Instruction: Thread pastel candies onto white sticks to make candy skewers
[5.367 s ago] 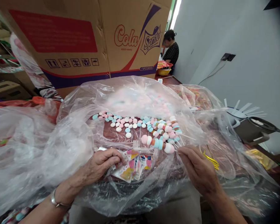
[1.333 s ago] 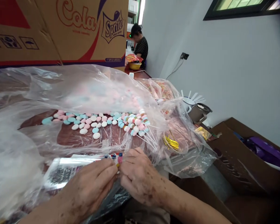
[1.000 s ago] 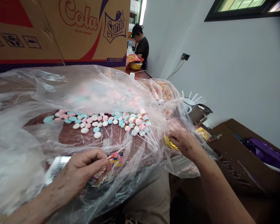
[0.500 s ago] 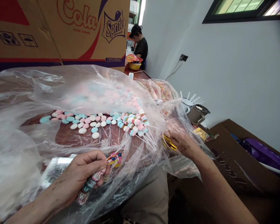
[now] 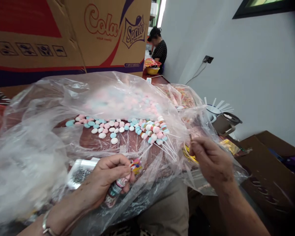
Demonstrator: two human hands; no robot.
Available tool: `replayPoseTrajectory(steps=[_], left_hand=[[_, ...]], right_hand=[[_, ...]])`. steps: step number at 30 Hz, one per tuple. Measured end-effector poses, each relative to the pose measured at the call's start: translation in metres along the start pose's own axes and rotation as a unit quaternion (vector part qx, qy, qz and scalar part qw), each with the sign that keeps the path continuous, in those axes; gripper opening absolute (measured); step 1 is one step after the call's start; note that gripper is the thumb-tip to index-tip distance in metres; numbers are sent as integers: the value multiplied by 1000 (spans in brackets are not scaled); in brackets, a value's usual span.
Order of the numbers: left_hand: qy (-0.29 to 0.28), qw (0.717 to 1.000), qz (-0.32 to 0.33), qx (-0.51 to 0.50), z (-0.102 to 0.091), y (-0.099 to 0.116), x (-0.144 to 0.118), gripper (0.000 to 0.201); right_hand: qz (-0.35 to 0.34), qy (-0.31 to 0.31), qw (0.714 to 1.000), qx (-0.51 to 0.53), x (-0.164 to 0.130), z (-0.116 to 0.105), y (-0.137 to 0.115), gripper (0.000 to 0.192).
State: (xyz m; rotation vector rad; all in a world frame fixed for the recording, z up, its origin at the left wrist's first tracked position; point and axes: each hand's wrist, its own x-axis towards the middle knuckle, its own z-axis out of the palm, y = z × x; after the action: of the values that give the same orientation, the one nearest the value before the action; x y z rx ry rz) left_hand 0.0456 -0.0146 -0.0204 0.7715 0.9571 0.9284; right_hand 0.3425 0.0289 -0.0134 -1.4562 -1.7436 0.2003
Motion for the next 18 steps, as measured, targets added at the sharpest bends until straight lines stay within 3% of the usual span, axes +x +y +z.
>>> replayPoseTrajectory(steps=[4, 7, 14, 18], left_hand=[[-13, 1000, 10, -11, 11, -1, 1, 18], [-14, 1000, 16, -12, 14, -3, 0, 17], [51, 998, 12, -35, 10, -11, 3, 35], [77, 995, 35, -55, 10, -14, 5, 34]], right_hand=[[9, -129, 979, 158, -19, 50, -54, 19], [28, -185, 953, 238, -28, 77, -73, 18], [67, -241, 900, 357, -36, 92, -83, 19], [57, -237, 914, 325, -40, 98, -84, 21]])
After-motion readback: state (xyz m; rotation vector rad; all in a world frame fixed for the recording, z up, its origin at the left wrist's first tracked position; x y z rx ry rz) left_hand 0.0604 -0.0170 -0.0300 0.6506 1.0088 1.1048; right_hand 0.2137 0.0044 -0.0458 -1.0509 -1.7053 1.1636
